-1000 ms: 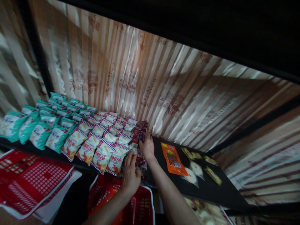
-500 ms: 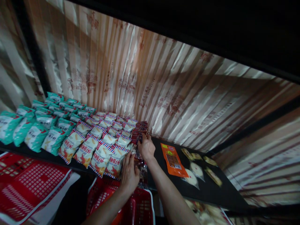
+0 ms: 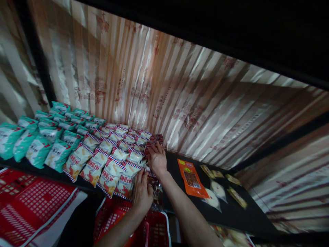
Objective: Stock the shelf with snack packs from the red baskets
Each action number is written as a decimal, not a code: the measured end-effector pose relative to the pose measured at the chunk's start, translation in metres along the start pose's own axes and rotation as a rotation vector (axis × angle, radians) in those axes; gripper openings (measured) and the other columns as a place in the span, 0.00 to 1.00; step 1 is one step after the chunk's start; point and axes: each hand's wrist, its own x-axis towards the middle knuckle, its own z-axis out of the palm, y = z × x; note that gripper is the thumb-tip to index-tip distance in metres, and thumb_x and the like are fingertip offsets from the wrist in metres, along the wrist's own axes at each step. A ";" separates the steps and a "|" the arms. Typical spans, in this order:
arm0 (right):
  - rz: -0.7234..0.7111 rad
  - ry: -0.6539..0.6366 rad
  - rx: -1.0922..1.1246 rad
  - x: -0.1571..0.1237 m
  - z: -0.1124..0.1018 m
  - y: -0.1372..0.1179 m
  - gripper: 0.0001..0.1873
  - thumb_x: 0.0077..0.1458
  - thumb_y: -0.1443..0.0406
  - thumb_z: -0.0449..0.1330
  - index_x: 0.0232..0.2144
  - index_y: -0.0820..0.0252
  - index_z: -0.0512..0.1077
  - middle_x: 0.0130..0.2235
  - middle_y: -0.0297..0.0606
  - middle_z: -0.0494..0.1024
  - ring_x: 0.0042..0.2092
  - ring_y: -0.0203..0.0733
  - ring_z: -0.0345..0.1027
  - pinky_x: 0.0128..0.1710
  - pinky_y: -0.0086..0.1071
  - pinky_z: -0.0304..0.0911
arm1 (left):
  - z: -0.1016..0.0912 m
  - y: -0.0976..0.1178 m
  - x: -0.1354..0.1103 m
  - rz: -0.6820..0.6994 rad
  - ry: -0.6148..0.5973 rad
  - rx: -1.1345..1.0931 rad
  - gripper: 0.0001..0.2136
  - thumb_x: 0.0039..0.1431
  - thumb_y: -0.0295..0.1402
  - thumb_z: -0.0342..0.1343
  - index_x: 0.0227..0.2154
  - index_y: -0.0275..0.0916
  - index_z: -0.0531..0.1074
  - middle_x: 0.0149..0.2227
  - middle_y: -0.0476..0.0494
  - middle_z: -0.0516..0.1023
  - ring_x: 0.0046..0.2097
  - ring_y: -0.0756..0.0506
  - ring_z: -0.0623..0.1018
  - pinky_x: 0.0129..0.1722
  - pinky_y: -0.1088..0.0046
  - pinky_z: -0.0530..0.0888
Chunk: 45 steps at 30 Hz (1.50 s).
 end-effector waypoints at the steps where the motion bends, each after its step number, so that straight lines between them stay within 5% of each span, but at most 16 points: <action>1: -0.024 -0.038 0.007 0.003 0.000 0.000 0.21 0.55 0.68 0.49 0.50 0.59 0.67 0.55 0.39 0.68 0.63 0.46 0.42 0.58 0.39 0.42 | 0.000 0.000 0.000 0.003 0.004 0.000 0.23 0.49 0.22 0.44 0.50 0.31 0.66 0.55 0.34 0.65 0.58 0.40 0.62 0.57 0.56 0.63; 11: -0.069 -0.265 -0.063 0.019 0.010 0.011 0.20 0.55 0.66 0.49 0.50 0.55 0.68 0.58 0.36 0.64 0.63 0.45 0.43 0.58 0.39 0.40 | 0.004 -0.003 0.001 0.057 0.055 0.008 0.21 0.50 0.22 0.44 0.48 0.33 0.67 0.54 0.36 0.66 0.57 0.40 0.63 0.56 0.55 0.64; 17: -0.092 -0.245 -0.062 0.023 0.013 0.010 0.21 0.55 0.66 0.48 0.50 0.61 0.68 0.56 0.39 0.67 0.62 0.46 0.45 0.58 0.39 0.37 | 0.002 -0.003 0.002 0.055 0.026 0.028 0.22 0.49 0.21 0.44 0.49 0.32 0.66 0.54 0.35 0.67 0.57 0.40 0.63 0.56 0.55 0.63; 23: -0.098 -0.290 -0.103 0.024 0.009 0.009 0.22 0.55 0.63 0.48 0.53 0.55 0.65 0.58 0.37 0.65 0.61 0.49 0.45 0.58 0.42 0.36 | 0.003 -0.003 0.003 0.054 0.017 0.010 0.22 0.48 0.21 0.45 0.49 0.32 0.66 0.54 0.35 0.66 0.57 0.40 0.63 0.57 0.55 0.63; 45: -0.113 -0.248 -0.115 0.027 0.016 0.015 0.21 0.53 0.64 0.49 0.49 0.57 0.68 0.53 0.39 0.70 0.59 0.51 0.47 0.58 0.44 0.33 | -0.001 0.002 0.004 0.016 -0.008 0.005 0.22 0.49 0.22 0.45 0.48 0.32 0.67 0.54 0.35 0.66 0.57 0.40 0.63 0.57 0.56 0.62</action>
